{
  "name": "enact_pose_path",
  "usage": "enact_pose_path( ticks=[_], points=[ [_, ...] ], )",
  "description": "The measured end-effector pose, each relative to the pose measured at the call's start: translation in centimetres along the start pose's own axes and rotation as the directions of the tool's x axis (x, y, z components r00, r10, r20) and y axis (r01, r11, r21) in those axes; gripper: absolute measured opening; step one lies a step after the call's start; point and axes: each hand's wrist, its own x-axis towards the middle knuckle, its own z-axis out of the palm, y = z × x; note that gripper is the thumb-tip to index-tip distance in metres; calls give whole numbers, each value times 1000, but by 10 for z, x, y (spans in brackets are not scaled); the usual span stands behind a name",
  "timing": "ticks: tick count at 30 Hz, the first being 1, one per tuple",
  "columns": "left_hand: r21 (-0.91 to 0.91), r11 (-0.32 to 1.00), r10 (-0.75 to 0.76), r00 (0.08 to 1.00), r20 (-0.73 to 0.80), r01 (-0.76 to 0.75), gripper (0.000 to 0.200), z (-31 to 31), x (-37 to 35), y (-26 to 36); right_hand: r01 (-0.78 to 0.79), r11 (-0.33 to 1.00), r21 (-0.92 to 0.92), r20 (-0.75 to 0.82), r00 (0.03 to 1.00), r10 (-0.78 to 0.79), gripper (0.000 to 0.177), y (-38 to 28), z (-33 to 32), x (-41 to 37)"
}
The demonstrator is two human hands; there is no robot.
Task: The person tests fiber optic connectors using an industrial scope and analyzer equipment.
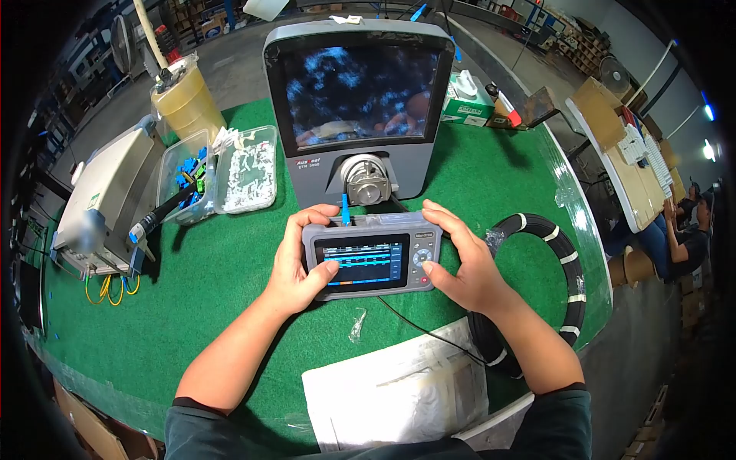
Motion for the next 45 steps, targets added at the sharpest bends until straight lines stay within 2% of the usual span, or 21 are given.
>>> enact_pose_path(
  ticks=[6, 29, 32, 37, 45],
  points=[
    [19, 1000, -6, 1000, -4, 6, 62, 1, 1, 5, -129, 988, 80, 35, 991, 127, 71, 0, 0, -2],
    [11, 1000, -22, 1000, -6, 22, 62, 1, 0, 3, -122, 991, 50, 53, 991, 119, 72, 0, -4, -2],
    [19, 999, 29, 1000, -4, -29, 56, 0, 1, 3, -120, 992, 47, 48, 992, 117, 72, 0, -3, -2],
    [4, 1000, -22, 1000, -2, 22, 62, 0, 1, 2, -89, 995, 38, 43, 995, 88, 72, 1, -4, -1],
    [-18, 999, -34, 999, -16, 34, 62, 2, 2, 4, -110, 992, 59, 1, 994, 111, 62, 1, 0, 1]
  ],
)
